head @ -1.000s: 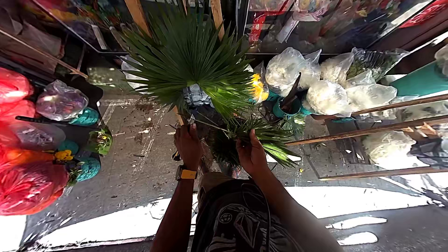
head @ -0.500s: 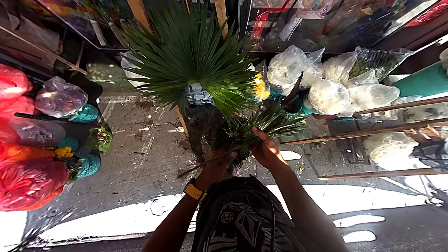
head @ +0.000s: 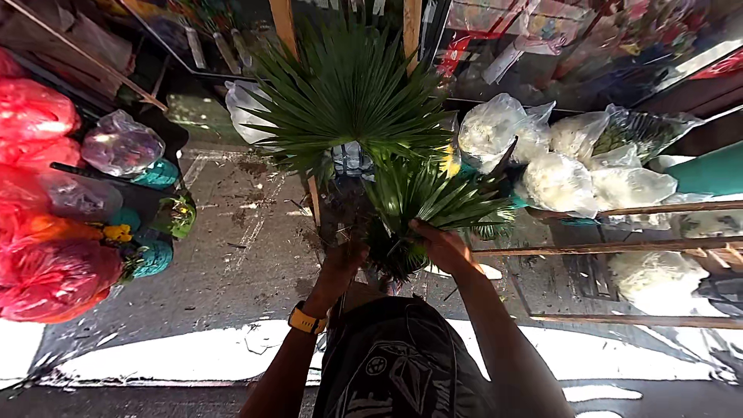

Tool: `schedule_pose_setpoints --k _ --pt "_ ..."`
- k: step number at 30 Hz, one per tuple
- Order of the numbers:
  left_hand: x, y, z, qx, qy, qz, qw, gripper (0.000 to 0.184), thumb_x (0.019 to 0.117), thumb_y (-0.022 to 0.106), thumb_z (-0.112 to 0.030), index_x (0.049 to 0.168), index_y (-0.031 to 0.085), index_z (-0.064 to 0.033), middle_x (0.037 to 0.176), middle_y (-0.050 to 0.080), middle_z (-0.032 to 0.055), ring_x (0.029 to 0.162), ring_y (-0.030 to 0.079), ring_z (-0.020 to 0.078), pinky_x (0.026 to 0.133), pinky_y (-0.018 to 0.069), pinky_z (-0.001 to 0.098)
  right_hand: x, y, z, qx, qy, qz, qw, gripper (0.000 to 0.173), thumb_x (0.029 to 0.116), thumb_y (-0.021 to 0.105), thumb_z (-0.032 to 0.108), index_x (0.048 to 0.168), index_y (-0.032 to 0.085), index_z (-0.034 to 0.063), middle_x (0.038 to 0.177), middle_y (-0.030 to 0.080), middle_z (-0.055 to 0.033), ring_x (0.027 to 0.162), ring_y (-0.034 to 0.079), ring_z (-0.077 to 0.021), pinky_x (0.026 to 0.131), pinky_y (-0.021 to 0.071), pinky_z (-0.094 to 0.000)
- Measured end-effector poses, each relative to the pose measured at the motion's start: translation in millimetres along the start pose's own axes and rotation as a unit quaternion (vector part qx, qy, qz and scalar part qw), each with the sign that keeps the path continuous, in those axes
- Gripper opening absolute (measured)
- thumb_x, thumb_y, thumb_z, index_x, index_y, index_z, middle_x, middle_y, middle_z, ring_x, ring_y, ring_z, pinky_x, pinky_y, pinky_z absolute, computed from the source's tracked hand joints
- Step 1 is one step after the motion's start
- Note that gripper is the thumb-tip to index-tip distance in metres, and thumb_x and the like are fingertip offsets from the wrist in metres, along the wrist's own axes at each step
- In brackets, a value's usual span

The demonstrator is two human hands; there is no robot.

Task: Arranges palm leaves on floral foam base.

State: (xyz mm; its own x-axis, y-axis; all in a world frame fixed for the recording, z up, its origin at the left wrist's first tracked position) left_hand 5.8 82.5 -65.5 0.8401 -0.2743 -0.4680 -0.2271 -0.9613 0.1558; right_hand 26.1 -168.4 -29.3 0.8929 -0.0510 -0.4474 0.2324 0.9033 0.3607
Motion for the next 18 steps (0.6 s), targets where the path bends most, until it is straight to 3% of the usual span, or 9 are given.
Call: schedule_pose_setpoints --k 4,7,10,13,15,17,18 --pt "12 0 -23 0.059 0.079 -0.027 0.995 0.027 0.0913 0.075 -0.031 0.100 0.066 -0.0063 0.071 0.060 -0.0019 0.053 0.054 0.0084 0.050 0.0502 0.0256 2 50 -29 -0.025 0.036 0.029 0.999 0.034 0.0924 0.073 0.002 0.122 0.058 -0.0061 0.107 0.071 -0.0157 0.093 0.071 -0.0253 0.084 0.0624 -0.0417" --pt "18 -4 -24 0.119 0.099 -0.092 0.984 0.016 0.0951 0.068 -0.018 0.100 0.069 -0.0023 0.081 0.068 0.0028 0.064 0.061 0.0097 0.062 0.0540 0.0292 4 75 -41 -0.103 0.017 0.012 0.995 0.034 0.0916 0.076 0.008 0.119 0.063 -0.0067 0.104 0.073 -0.0153 0.091 0.073 -0.0244 0.085 0.0634 -0.0397" --pt "19 -14 -24 0.112 0.070 -0.126 0.983 0.015 0.0962 0.059 -0.012 0.103 0.069 -0.0021 0.074 0.065 0.0023 0.056 0.059 0.0100 0.053 0.0520 0.0290 7 88 -55 -0.218 -0.027 -0.010 0.976 0.036 0.0914 0.079 0.023 0.117 0.068 -0.0010 0.103 0.075 -0.0097 0.094 0.073 -0.0188 0.089 0.0625 -0.0372" --pt "21 -29 -24 0.081 0.043 -0.145 0.985 0.014 0.0967 0.060 -0.010 0.104 0.068 -0.0008 0.070 0.063 0.0040 0.049 0.057 0.0125 0.046 0.0516 0.0307 -3 109 -57 -0.313 -0.050 -0.035 0.948 0.041 0.0924 0.077 0.033 0.121 0.069 0.0047 0.111 0.074 -0.0047 0.106 0.069 -0.0101 0.099 0.0566 -0.0325" --pt "25 -37 -31 0.151 0.037 -0.195 0.968 0.017 0.0967 0.060 -0.012 0.106 0.069 -0.0002 0.078 0.067 0.0085 0.061 0.063 0.0173 0.059 0.0554 0.0380 -11 126 -57 -0.346 -0.083 -0.029 0.934 0.038 0.0966 0.071 0.032 0.123 0.069 0.0038 0.117 0.073 -0.0060 0.114 0.066 -0.0075 0.105 0.0513 -0.0294" --pt "34 -63 -39 0.246 0.010 -0.266 0.932 0.027 0.1009 0.057 -0.015 0.115 0.067 0.0052 0.094 0.069 0.0206 0.086 0.069 0.0322 0.081 0.0559 0.0527 -19 141 -48 -0.351 -0.141 -0.043 0.925 0.036 0.0978 0.070 0.028 0.122 0.070 0.0005 0.117 0.073 -0.0088 0.114 0.066 -0.0084 0.105 0.0513 -0.0291" --pt "41 -89 -34 0.272 -0.015 -0.302 0.913 0.030 0.1024 0.056 -0.017 0.117 0.065 0.0075 0.099 0.069 0.0254 0.094 0.068 0.0386 0.087 0.0536 0.0578 -24 146 -34 -0.351 -0.172 -0.056 0.919 0.035 0.0968 0.071 0.026 0.119 0.070 -0.0009 0.114 0.074 -0.0092 0.112 0.067 -0.0082 0.103 0.0528 -0.0290"
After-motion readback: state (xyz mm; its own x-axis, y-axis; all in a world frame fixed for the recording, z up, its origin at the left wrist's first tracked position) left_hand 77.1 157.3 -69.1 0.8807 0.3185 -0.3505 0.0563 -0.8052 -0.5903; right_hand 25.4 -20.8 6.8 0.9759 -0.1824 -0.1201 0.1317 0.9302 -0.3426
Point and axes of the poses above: each hand's wrist, its own x-axis towards the middle knuckle, its own y-axis out of the palm, z = x × y, the point moved 1 cm from there along x, towards the middle knuckle
